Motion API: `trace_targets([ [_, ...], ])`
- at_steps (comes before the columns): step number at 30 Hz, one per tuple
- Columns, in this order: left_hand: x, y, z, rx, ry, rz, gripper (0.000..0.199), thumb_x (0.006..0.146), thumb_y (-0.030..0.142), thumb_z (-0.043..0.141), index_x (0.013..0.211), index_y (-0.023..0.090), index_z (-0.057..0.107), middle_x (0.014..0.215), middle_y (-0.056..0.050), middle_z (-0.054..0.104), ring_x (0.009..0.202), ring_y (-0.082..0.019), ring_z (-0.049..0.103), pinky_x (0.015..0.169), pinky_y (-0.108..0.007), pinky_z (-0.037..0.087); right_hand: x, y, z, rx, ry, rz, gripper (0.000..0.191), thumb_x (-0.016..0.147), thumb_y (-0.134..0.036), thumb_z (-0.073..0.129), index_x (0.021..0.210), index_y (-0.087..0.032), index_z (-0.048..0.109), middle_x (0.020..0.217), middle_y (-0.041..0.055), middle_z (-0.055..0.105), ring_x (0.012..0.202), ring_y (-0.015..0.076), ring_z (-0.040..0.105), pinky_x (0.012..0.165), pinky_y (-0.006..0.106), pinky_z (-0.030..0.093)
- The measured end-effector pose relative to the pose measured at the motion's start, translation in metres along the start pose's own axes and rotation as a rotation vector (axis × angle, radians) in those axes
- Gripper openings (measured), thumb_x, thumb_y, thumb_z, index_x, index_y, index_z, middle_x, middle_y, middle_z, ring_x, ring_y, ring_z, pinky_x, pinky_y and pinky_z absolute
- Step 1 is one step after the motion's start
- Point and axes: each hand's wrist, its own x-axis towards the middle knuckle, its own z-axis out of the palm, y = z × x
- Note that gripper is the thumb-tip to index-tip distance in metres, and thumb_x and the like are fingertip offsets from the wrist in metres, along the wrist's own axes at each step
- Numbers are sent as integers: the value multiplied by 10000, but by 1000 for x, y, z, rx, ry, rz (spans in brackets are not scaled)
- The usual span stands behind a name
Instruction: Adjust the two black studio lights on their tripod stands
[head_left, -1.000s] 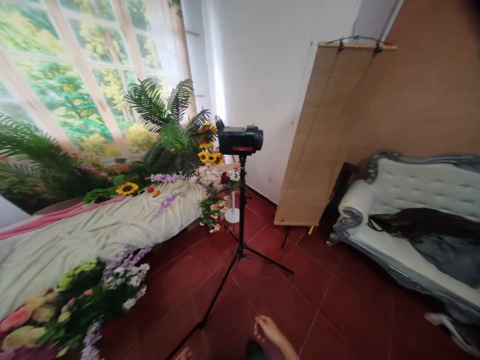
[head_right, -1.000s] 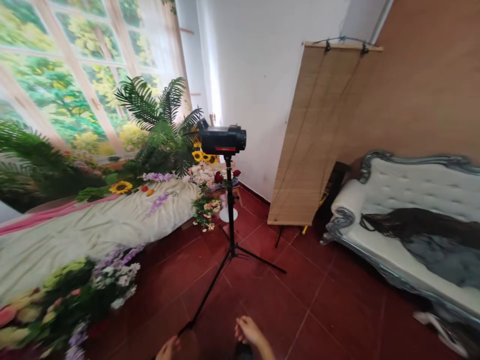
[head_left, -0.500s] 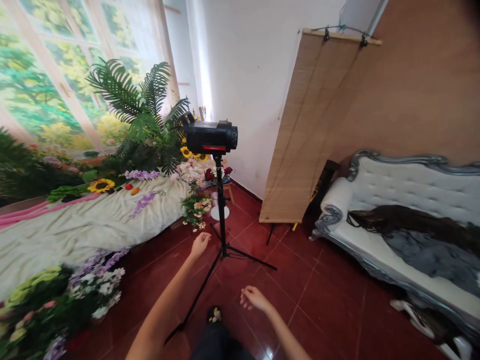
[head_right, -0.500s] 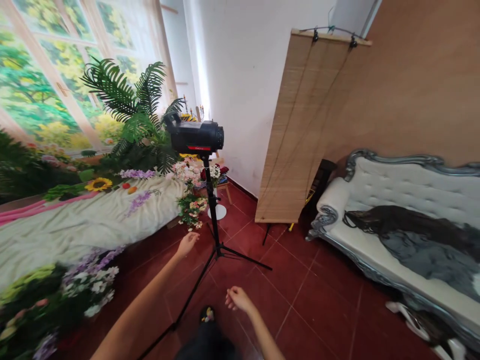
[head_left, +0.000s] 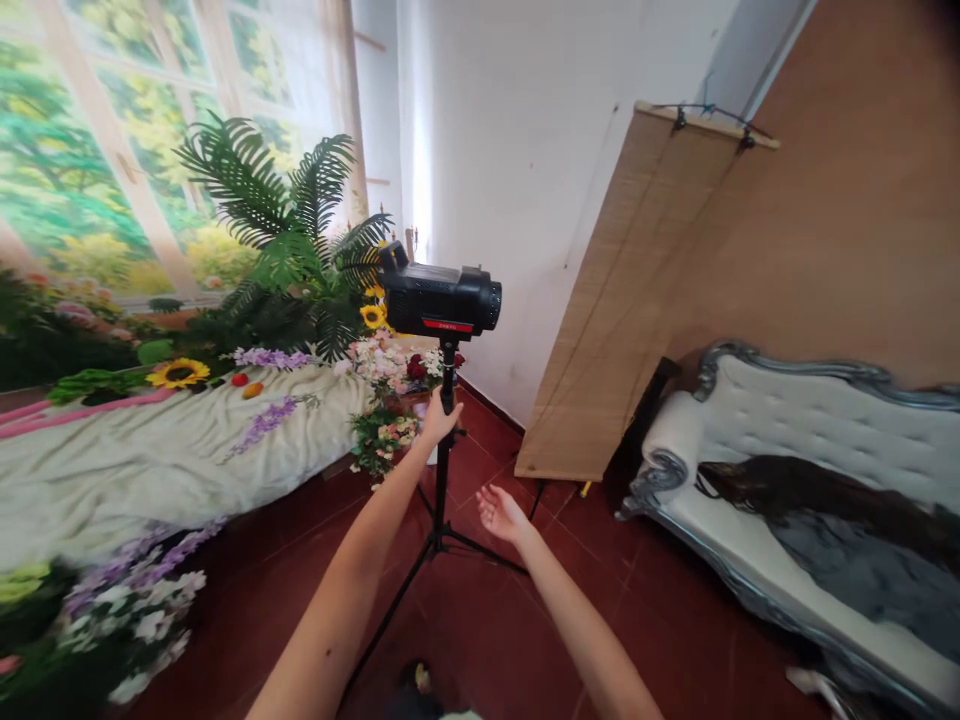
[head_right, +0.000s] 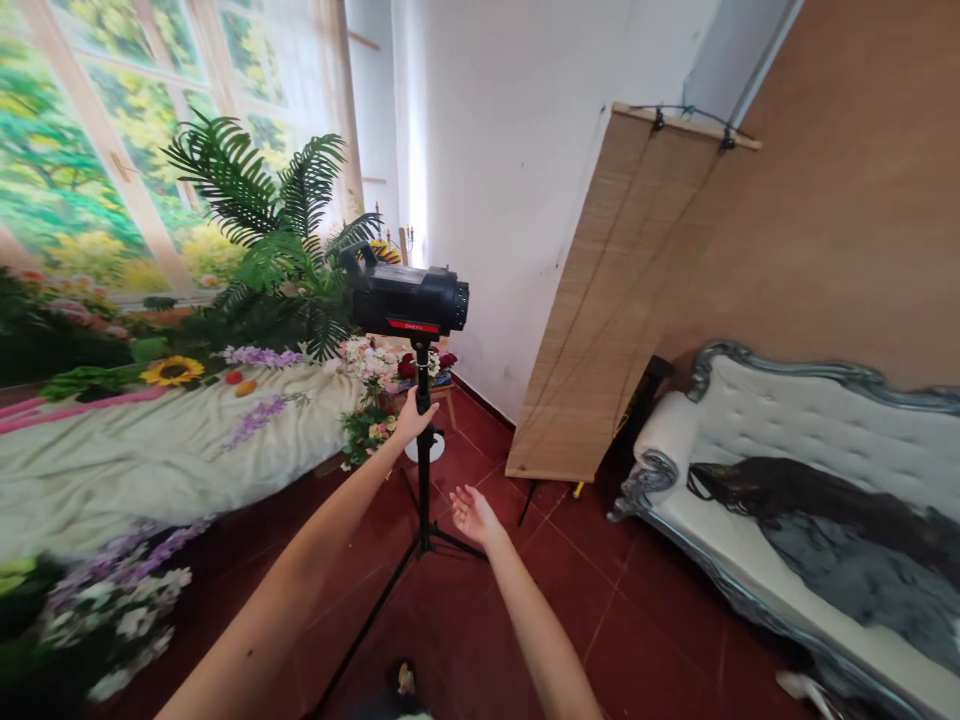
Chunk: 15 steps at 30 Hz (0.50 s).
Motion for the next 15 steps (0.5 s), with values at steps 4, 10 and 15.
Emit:
trace_targets([
  [4, 0, -4, 1, 80, 16, -93, 534, 764, 203, 535, 1268, 227, 363, 1025, -63, 620, 893, -204, 612, 831, -345, 466, 47, -34, 52, -128, -10, -13, 245, 925, -348, 460, 906, -137, 583, 747, 50, 688, 508, 83, 604, 452, 163, 460],
  [10, -3, -15, 2, 54, 29, 4, 587, 758, 177, 506, 1314, 226, 326, 1204, -93, 556, 1062, -214, 561, 928, -363, 429, 94, -74, 99, -327, 99, -79, 248, 893, -371, 534, 788, -146, 549, 646, 34, 656, 416, 63, 540, 403, 141, 450],
  [15, -2, -20, 5, 17, 49, 53, 598, 756, 175, 500, 1326, 208, 320, 1209, -104, 538, 1108, -220, 523, 960, -378, 406, 106, -91, 96, -333, 63, 36, 168, 879, -265, 561, 765, -142, 550, 613, 19, 638, 430, 62, 549, 437, 137, 474],
])
